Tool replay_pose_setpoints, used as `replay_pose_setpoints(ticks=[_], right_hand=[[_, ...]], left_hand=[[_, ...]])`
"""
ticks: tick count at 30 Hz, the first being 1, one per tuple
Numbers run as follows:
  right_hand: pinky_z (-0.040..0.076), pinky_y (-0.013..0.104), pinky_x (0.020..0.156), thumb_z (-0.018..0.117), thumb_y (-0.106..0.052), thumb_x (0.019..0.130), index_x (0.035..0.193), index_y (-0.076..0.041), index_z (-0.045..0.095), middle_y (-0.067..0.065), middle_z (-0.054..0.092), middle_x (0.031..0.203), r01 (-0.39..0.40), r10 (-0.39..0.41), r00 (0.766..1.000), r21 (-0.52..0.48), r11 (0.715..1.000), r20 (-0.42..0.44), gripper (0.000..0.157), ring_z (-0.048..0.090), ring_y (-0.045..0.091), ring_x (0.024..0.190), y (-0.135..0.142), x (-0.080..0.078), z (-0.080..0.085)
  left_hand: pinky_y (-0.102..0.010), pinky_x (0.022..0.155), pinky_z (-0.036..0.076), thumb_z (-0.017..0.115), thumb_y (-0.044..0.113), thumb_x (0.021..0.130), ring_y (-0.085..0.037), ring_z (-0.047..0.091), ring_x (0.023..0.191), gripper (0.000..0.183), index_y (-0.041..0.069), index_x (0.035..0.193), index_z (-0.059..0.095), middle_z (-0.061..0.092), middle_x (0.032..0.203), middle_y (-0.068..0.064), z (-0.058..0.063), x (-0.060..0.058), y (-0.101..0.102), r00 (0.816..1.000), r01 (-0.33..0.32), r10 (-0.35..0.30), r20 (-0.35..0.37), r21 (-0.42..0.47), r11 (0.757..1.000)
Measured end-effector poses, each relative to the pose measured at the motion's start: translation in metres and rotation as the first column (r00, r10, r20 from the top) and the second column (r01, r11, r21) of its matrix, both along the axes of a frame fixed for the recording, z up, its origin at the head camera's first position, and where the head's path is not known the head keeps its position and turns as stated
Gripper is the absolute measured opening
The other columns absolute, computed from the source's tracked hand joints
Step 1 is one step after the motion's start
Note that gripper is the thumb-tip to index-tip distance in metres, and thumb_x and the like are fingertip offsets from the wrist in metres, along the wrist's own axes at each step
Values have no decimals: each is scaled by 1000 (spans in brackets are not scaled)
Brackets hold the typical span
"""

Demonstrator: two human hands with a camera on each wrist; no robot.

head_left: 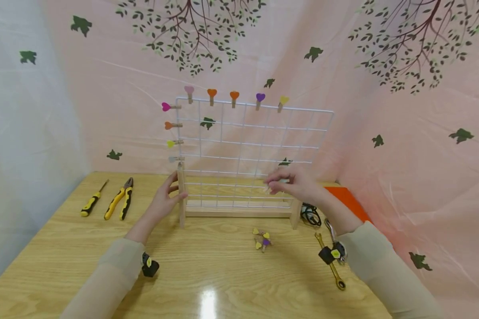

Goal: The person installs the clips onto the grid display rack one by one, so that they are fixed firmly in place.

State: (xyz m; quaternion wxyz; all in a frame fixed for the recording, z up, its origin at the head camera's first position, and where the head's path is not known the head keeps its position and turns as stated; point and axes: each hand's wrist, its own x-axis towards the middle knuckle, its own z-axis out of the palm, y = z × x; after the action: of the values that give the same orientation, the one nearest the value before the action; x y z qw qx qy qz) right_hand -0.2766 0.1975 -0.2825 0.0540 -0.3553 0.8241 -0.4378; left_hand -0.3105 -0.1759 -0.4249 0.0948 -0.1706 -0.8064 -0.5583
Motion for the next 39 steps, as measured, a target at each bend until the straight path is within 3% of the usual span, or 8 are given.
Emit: replay_pose_setpoints(ticks=[4,10,13,16,23,26,32,39], right_hand=[[50,24,79,58,-14,87,107,-8,60,7,58,103,67,-71,997,-84,994,-37,22,61,18,86,10,3,43],[50,19,78,56,4,83,96,5,65,5,59,97,17,-90,975,-335,942,-203,16,60,16,85,26,-3,100],[48,14,76,57,-4,85,103,0,65,1,60,96,167,-259,908,-282,945,-331,20,58,14,81,32,-8,123],[45,9,74,61,-16,83,108,-7,64,-2,61,97,372,-426,800,-207,905,-422,26,55,13,83,36,-15,139],[45,10,72,64,-26,80,100,-11,66,1,62,96,525,-525,675,-162,835,-518,25,54,10,81,35,-33,153],[45,11,72,63,-26,81,98,-10,65,1,62,94,539,-523,667,-140,830,-531,23,54,9,80,33,-39,152],[46,11,69,62,-24,82,96,-10,65,0,62,93,551,-507,697,-73,831,-507,20,54,13,78,29,-47,146],[48,12,72,62,-27,81,98,-11,66,3,64,97,547,-473,700,-24,837,-535,23,56,9,79,27,-50,145]], left_hand=[[-51,83,46,60,10,85,-40,41,117,74,21,143,17,29,138,-16,1,1,0,1000,-6,6,0,-2,1000],[-51,84,46,60,12,85,-40,41,117,73,21,143,17,29,137,-16,1,1,-1,1000,-4,4,-2,-2,1000],[-51,84,46,60,13,85,-40,41,117,73,21,143,17,29,137,-16,1,1,-1,1000,-3,3,-1,-1,1000],[-51,84,45,59,12,85,-41,41,117,73,19,143,16,29,137,-18,1,1,-1,1000,-3,3,-5,-2,1000],[-51,84,46,60,13,85,-41,41,117,73,20,143,16,29,138,-17,1,1,0,1000,3,-3,-6,-8,1000],[-50,83,47,60,13,85,-40,41,117,73,20,143,17,29,138,-17,1,0,0,1000,7,-7,-6,-9,1000],[-50,83,47,60,8,85,-40,42,117,73,17,143,18,30,137,-17,0,0,2,1000,0,0,0,-4,1000],[-51,83,46,60,12,85,-41,41,117,73,16,143,17,29,138,-18,-1,0,1,1000,-3,3,-9,-7,1000]])
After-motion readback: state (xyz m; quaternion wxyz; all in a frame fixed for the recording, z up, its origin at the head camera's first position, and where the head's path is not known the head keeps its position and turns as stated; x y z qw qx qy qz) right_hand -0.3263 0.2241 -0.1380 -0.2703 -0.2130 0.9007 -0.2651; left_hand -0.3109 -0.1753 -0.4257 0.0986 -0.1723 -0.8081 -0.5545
